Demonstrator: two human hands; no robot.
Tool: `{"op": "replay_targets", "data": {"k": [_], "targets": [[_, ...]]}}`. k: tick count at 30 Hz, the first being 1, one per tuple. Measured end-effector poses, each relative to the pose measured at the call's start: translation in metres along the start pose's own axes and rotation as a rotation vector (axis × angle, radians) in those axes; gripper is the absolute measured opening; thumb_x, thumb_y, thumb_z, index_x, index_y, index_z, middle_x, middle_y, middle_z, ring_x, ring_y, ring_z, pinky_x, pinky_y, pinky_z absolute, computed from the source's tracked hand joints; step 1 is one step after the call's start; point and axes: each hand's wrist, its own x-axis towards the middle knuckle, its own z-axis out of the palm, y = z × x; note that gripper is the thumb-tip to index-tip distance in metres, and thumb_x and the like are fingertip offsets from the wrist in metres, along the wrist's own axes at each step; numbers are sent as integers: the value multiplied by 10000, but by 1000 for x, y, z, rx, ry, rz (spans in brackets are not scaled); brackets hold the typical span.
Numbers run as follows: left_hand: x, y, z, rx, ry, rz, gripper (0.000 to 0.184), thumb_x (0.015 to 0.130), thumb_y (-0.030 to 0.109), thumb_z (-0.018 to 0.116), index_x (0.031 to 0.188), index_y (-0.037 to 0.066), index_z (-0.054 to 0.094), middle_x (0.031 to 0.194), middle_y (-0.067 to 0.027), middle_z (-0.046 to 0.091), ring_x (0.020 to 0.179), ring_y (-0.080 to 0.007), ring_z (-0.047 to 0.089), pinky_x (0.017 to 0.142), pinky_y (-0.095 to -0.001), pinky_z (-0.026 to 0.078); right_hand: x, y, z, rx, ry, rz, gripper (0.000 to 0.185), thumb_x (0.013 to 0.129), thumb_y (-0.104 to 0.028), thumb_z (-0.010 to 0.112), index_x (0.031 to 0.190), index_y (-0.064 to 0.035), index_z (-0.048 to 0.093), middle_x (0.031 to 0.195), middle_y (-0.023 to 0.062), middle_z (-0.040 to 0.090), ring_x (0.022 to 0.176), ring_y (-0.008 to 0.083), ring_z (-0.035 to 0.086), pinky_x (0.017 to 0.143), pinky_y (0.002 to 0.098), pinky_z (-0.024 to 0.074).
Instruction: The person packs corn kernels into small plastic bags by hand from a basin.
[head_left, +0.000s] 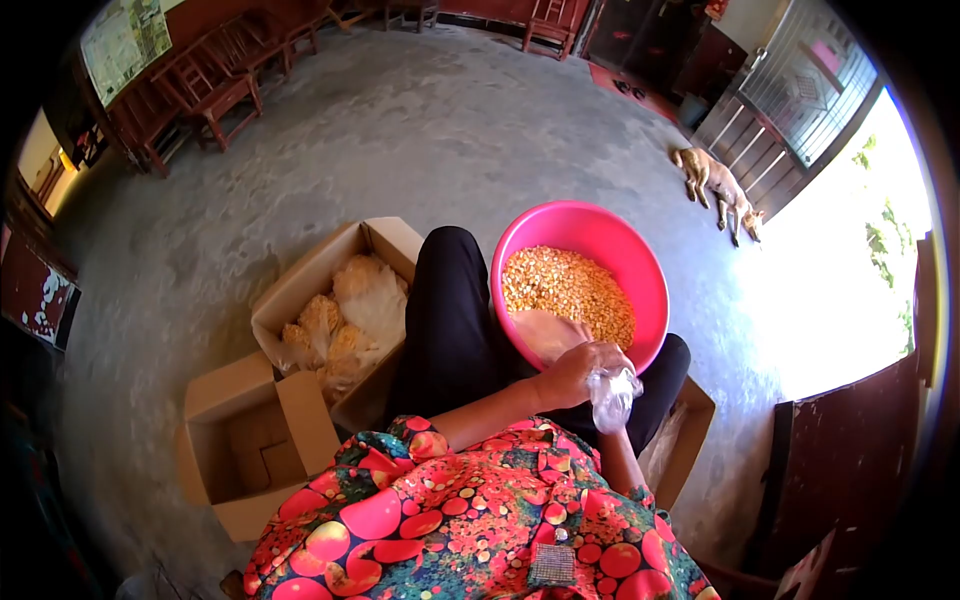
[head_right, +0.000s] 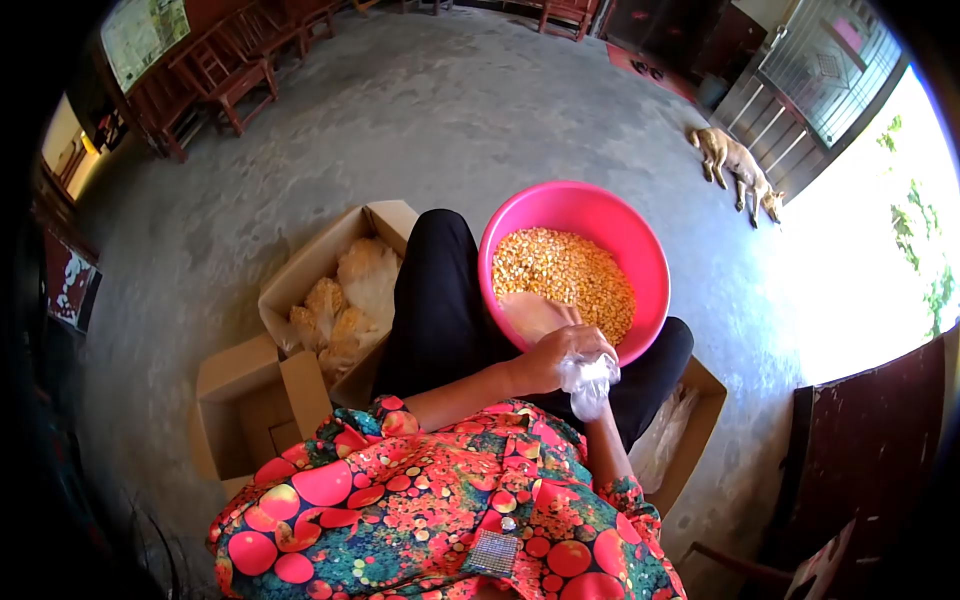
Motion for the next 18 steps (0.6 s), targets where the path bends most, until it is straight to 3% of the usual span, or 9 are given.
{"op": "replay_targets", "data": {"k": [1, 4, 7, 10, 11, 12, 16, 17, 18], "targets": [[-1, 3, -1, -14, -41, -78, 228, 679, 131, 535, 893, 53, 550, 818, -104, 539, 841, -260, 518, 762, -336, 378, -1, 11, 2, -17, 15, -2, 513, 650, -176, 613, 1112, -79, 410, 1036, 97, 472, 884, 213, 485, 793, 327, 390], [2, -9, -12, 245, 65, 62, 466, 671, 198, 604, 1098, 65, 474, 1056, -133, 497, 970, -266, 480, 847, -346, 353, 2, 40, 4, -192, 42, -82, 438, 682, -235, 593, 1075, -98, 455, 1027, 79, 491, 921, 217, 480, 842, 339, 367], [-4, -37, -39, 341, 98, -84, 826, 600, 361, 678, 1231, 16, 272, 1153, -180, 416, 1075, -306, 394, 913, -367, 291, 25, -44, -29, -302, 119, -191, 347, 754, -246, 530, 1060, -93, 470, 1030, 58, 495, 941, 200, 476, 846, 350, 361], [-18, -59, -60, 394, -30, -300, 976, 545, 423, 697, 1267, 13, 183, 1273, -198, 253, 1198, -290, 230, 982, -345, 201, 45, 7, -14, 495, 229, 132, 225, 826, -220, 470, 996, -73, 483, 883, 24, 526, 793, 128, 483, 643, 268, 409], [-22, -64, -58, 391, -31, -302, 976, 545, 423, 697, 1267, 13, 183, 1273, -198, 253, 1198, -290, 230, 982, -345, 201, 44, 13, -24, 810, 48, 217, 199, 832, -211, 468, 979, -77, 483, 858, 18, 521, 744, 97, 477, 602, 230, 405], [-25, -69, -57, 452, -79, -322, 978, 542, 425, 696, 1263, 3, 187, 1273, -204, 251, 1198, -292, 230, 984, -343, 198, 50, -14, -29, 807, 118, 278, 155, 838, -190, 463, 936, -73, 487, 840, 1, 498, 672, 58, 444, 558, 187, 377], [-24, -55, -45, 519, -161, -431, 1008, 528, 466, 683, 1247, -42, 191, 1276, -210, 248, 1202, -290, 224, 987, -334, 189, 64, -4, -35, 657, -1, 248, 262, 833, -196, 471, 1050, -49, 457, 898, 16, 507, 787, 96, 470, 667, 234, 404], [-24, -53, -41, 545, -178, -481, 1024, 524, 479, 678, 1245, -51, 183, 1277, -212, 245, 1204, -288, 221, 986, -335, 187, 66, 9, -31, 400, 11, 131, 295, 827, -191, 480, 1078, -41, 444, 925, 30, 510, 831, 117, 472, 718, 254, 400], [-27, -55, -35, 553, -85, -455, 968, 519, 497, 672, 1219, -38, 270, 1243, -178, 321, 1169, -282, 278, 980, -347, 189, 64, 7, -30, 193, -21, -38, 298, 806, -175, 498, 1067, -36, 453, 932, 48, 511, 842, 142, 478, 737, 270, 402]]}}
